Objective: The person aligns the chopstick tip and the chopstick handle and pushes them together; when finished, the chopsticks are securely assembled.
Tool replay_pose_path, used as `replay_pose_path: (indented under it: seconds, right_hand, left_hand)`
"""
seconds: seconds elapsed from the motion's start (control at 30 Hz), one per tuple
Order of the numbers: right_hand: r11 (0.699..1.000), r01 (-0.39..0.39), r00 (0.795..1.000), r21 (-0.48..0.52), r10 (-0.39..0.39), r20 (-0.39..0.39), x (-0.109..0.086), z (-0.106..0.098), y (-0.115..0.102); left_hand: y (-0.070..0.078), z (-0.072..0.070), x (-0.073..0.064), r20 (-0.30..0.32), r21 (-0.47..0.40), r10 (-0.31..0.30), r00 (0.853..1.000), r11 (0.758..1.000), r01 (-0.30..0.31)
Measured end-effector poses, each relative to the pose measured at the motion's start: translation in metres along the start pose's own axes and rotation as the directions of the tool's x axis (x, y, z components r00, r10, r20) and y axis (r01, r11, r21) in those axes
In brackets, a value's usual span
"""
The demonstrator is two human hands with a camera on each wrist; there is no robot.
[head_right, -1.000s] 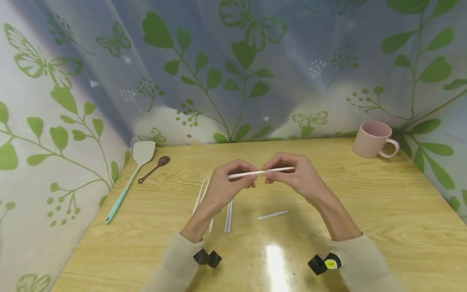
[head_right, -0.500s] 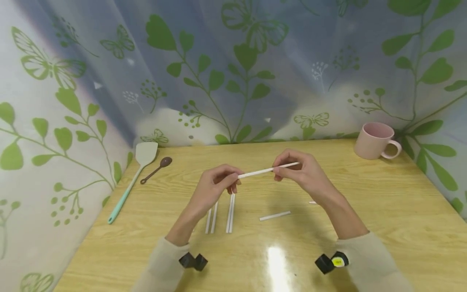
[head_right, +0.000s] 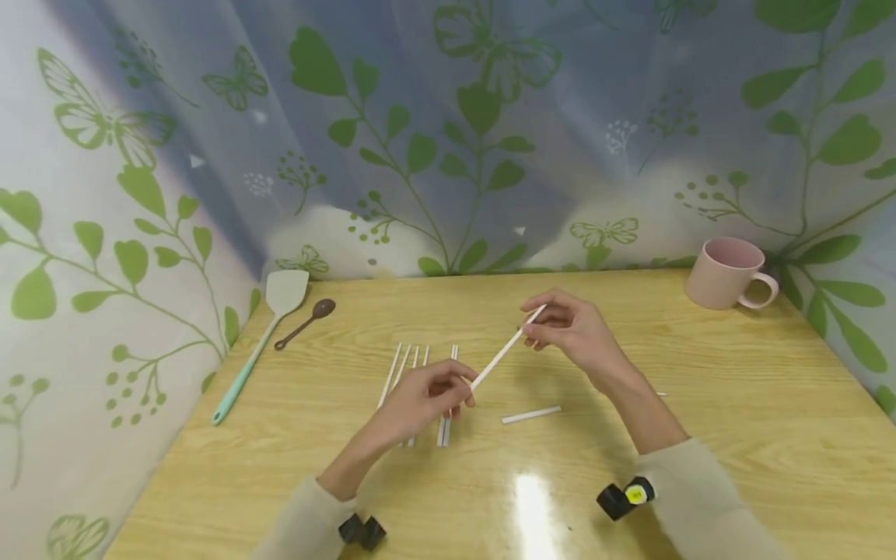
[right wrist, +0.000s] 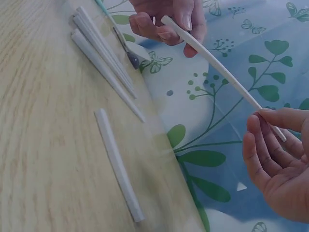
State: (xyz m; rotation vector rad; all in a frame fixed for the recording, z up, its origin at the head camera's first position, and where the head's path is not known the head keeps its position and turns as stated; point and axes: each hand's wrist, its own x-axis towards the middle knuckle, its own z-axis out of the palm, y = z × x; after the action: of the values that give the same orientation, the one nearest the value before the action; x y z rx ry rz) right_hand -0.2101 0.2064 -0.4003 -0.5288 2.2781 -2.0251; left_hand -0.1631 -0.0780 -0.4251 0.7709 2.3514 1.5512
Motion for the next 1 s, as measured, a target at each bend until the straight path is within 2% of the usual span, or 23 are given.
replay_pose_path:
  seconds: [0.3,0.57,0.77,1.0]
  right_hand:
    - [0.995,-0.095,0.995,-0.003,0.095,0.015,0.010,0.014,0.018]
    - [0.988,-0.155,0.986,-0.015,0.156,0.060,0.019,0.031,0.038]
    - [0.980,-0.195,0.974,-0.024,0.197,0.111,0.028,0.043,0.049]
    - [0.973,-0.230,0.967,-0.018,0.231,0.110,0.034,0.051,0.059]
  left_hand:
    - [-0.011,0.012,-0.007,0.074,0.050,-0.092,0.993,0.995,0.088]
    - [-0.013,0.015,-0.015,0.107,0.099,-0.207,0.973,0.975,0.197]
    - [-0.012,0.014,-0.018,0.130,0.102,-0.234,0.964,0.970,0.221]
    - [-0.012,0.012,-0.019,0.121,0.090,-0.239,0.963,0.969,0.229]
